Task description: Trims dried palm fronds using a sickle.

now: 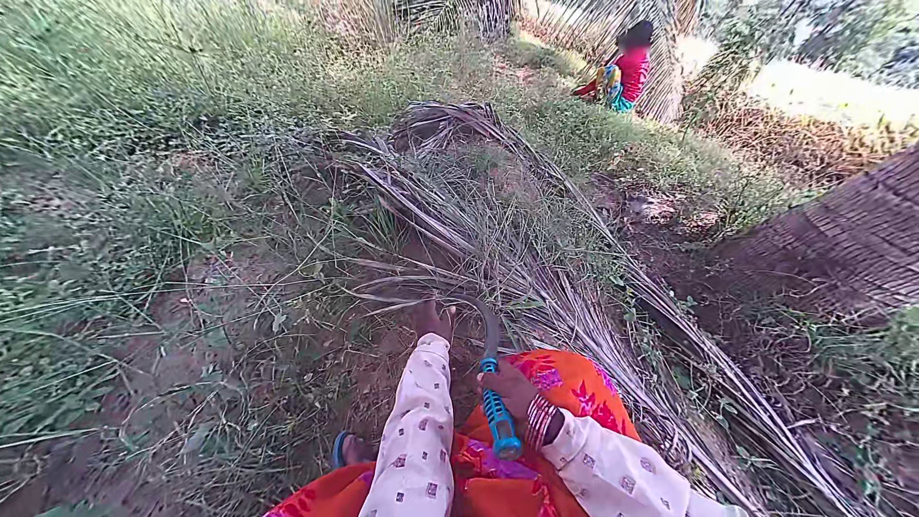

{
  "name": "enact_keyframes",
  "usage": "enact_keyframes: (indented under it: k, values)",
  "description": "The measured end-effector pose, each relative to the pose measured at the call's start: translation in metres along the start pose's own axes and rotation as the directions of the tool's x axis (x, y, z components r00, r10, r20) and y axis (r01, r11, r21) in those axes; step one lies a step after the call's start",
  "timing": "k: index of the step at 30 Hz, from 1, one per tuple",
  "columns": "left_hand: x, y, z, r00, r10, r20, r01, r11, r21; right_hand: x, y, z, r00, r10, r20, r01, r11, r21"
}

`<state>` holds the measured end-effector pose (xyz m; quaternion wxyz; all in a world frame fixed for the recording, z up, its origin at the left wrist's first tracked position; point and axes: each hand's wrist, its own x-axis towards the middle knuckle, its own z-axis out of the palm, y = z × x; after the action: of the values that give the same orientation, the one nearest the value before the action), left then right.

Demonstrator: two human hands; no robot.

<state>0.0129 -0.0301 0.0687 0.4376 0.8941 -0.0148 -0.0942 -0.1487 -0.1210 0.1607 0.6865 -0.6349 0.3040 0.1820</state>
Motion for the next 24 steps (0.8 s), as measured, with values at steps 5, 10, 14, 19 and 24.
enact_keyframes:
  k: [5,10,14,19,24]
  values:
    - [0.000,0.010,0.010,0.969,0.202,-0.143,-0.215,0.974,-0.075,0.003,0.003,0.003,0.999,0.030,0.030,-0.023,0.978,-0.206]
    - [0.005,0.012,-0.011,0.994,0.088,0.059,-0.095,0.988,0.124,0.002,0.011,-0.001,0.996,0.013,0.093,0.037,0.860,-0.509]
    - [0.004,-0.012,-0.013,0.998,0.068,0.000,-0.068,0.994,0.091,-0.005,0.005,0.003,0.994,0.044,0.101,0.033,0.754,-0.656]
    - [0.004,-0.025,-0.006,0.999,0.037,-0.023,-0.035,0.996,0.083,-0.019,0.005,0.002,0.993,0.087,0.082,0.003,0.667,-0.745]
    - [0.012,-0.053,-0.015,0.985,-0.086,-0.148,0.082,0.996,-0.035,-0.026,0.020,-0.006,0.994,0.028,0.109,0.055,0.725,-0.687]
